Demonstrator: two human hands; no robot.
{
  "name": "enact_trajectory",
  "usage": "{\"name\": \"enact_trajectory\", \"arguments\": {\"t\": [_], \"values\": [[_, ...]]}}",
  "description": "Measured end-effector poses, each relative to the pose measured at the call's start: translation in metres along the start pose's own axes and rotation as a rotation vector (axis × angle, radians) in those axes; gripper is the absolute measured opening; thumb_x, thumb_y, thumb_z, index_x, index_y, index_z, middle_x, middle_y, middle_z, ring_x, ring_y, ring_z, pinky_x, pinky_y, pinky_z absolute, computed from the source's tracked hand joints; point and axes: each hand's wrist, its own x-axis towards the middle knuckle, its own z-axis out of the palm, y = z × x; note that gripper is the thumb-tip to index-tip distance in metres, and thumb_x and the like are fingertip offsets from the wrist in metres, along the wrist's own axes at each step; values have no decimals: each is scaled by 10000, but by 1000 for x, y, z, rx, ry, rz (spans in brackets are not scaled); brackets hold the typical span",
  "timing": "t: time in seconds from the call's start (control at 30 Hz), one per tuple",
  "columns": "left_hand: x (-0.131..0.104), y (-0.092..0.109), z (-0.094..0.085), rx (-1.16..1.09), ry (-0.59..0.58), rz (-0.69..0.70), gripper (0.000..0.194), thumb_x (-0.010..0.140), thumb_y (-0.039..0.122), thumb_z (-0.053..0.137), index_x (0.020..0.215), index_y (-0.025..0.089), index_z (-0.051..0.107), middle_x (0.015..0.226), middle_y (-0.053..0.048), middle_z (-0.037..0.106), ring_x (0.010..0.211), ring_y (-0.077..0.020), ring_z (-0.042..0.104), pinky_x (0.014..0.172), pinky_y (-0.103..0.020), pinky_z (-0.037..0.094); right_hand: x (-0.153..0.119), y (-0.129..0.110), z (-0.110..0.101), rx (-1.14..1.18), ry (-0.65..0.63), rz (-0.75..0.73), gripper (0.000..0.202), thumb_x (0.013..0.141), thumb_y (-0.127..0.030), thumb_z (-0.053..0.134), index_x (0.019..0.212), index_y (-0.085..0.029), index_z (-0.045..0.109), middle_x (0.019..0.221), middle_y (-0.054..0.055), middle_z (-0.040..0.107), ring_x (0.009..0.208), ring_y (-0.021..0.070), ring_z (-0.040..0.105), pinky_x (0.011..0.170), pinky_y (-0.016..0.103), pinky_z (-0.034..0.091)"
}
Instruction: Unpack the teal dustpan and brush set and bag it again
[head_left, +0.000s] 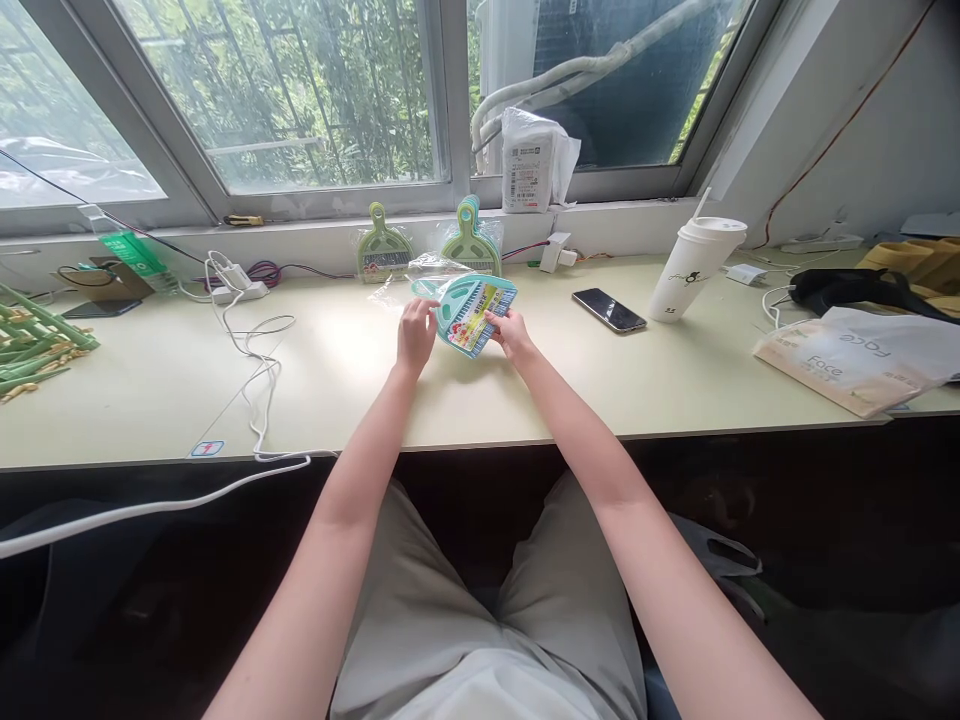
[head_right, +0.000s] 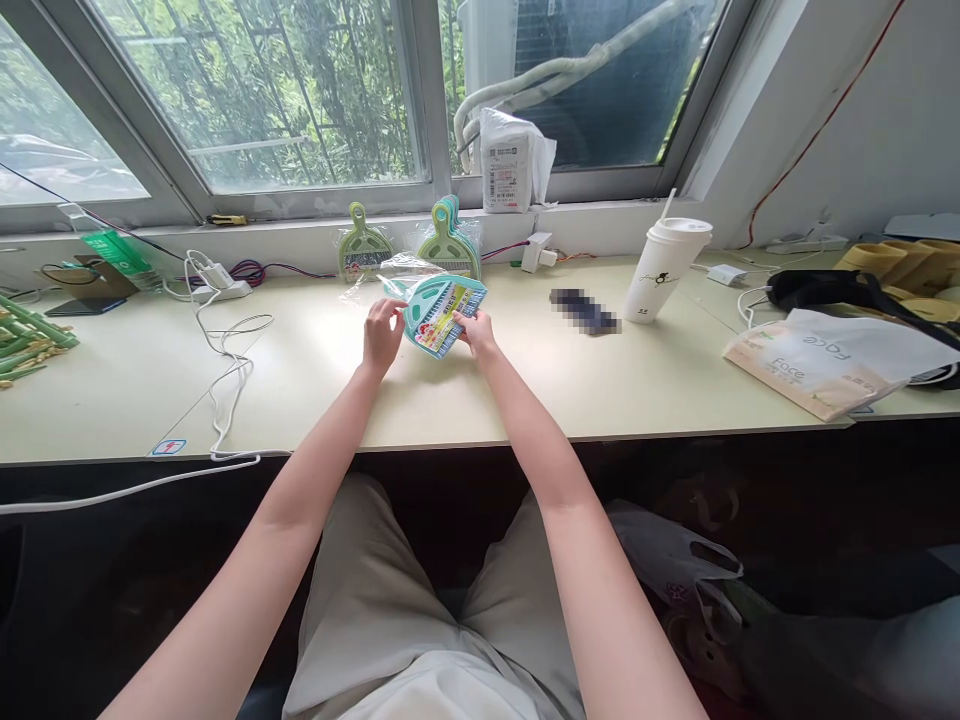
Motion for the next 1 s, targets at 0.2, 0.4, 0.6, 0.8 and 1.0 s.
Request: {"name": "enact_trajectory", "arguments": {"t": [0.2, 0.4, 0.6, 0.8, 1.0], "values": [[-1, 21, -2, -38, 121, -120, 231, 904, 233, 551, 1130, 221, 599, 1183, -102, 627, 1213, -266, 531, 1070, -430, 359, -1, -1, 2, 34, -50, -106, 158, 802, -160, 731, 912, -171, 617, 957, 35, 739, 834, 162, 711, 847, 372, 624], [12, 10, -3, -545, 318, -544, 639, 880, 482, 626, 1418, 238, 384, 1427, -154, 479, 1381, -263, 427, 1113, -429, 351, 1, -3, -1, 96, -57, -128, 189, 789, -189, 746, 929, -173, 620, 997, 49, 745, 931, 190, 715, 917, 388, 602], [11, 0, 7, -1176, -206, -602, 440, 848, 438, 663, 1193, 169, 608, 1116, -94, 708, 1074, -230, 659, 980, -378, 496, 1, 1, 3, 74, -82, -141, 189, 768, -204, 768, 894, -165, 633, 962, 61, 747, 967, 214, 709, 913, 415, 601], [1, 16, 20, -1217, -499, -616, 412, 849, 444, 661, 1159, 174, 636, 1188, -111, 701, 1104, -239, 653, 997, -405, 486, 7, 4, -1, 153, 34, -210, 191, 791, -214, 722, 948, -178, 620, 1050, 59, 730, 988, 189, 696, 900, 371, 601], [0, 18, 17, -1170, -493, -581, 492, 861, 521, 602, 1240, 208, 619, 1316, -99, 641, 1261, -266, 558, 1063, -424, 425, 10, 5, -1, 148, -1, -227, 169, 795, -205, 706, 931, -176, 610, 1068, 60, 718, 934, 179, 697, 882, 376, 602]]}}
